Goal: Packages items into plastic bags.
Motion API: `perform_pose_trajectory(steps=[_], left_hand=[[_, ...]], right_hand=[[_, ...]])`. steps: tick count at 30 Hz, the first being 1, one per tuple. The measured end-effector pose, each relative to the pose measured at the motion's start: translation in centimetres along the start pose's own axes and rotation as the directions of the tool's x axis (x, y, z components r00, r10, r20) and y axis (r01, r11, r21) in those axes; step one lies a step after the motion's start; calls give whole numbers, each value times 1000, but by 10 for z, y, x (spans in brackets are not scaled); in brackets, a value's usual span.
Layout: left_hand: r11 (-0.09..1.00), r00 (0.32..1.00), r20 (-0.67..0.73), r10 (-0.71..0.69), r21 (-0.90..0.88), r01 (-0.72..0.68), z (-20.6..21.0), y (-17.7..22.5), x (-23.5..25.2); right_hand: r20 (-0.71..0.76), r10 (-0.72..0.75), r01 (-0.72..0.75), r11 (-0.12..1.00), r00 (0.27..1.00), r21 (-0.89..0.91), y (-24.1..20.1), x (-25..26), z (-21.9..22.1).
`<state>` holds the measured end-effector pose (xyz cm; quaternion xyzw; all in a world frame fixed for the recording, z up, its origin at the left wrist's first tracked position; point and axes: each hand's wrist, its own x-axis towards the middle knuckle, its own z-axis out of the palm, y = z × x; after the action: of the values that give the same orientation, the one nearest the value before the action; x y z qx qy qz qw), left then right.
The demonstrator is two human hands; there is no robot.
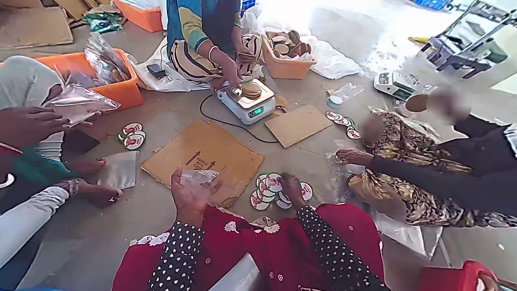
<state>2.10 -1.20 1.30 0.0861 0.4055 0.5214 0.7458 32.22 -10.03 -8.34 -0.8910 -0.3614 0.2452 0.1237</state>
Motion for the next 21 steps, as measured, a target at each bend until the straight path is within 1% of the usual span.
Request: perform_pose_trajectory(steps=[4,8,13,15,17,19,21], left_hand=[[1000,1000,4,6,-1,-6,1,0,0],[1000,1000,-1,-13,8,13,-1,0,1],[1000,1000,-7,-17,-3,17,0,0,1],[1000,1000,-8,-18,-1,18,0,0,1],[1000,1000,3,-15,3,15,0,0,0],[1000,1000,13,-18,3,18,-1,0,1],[1000,1000,0,-21,15,21,0,0,1]], right_hand=[[-77,-13,16,999,997,42,3,3,0],[-147,8,26,973,989,231,7,7,3],[-158,-30,85,933,987,349,7,7,1],[-148,-10,68,916,989,394,5,8,0],[-126,35,30,877,991,479,4,10,1],[-112,73,9,799,991,602,5,12,3],[-107,76,18,724,991,690,6,12,5]])
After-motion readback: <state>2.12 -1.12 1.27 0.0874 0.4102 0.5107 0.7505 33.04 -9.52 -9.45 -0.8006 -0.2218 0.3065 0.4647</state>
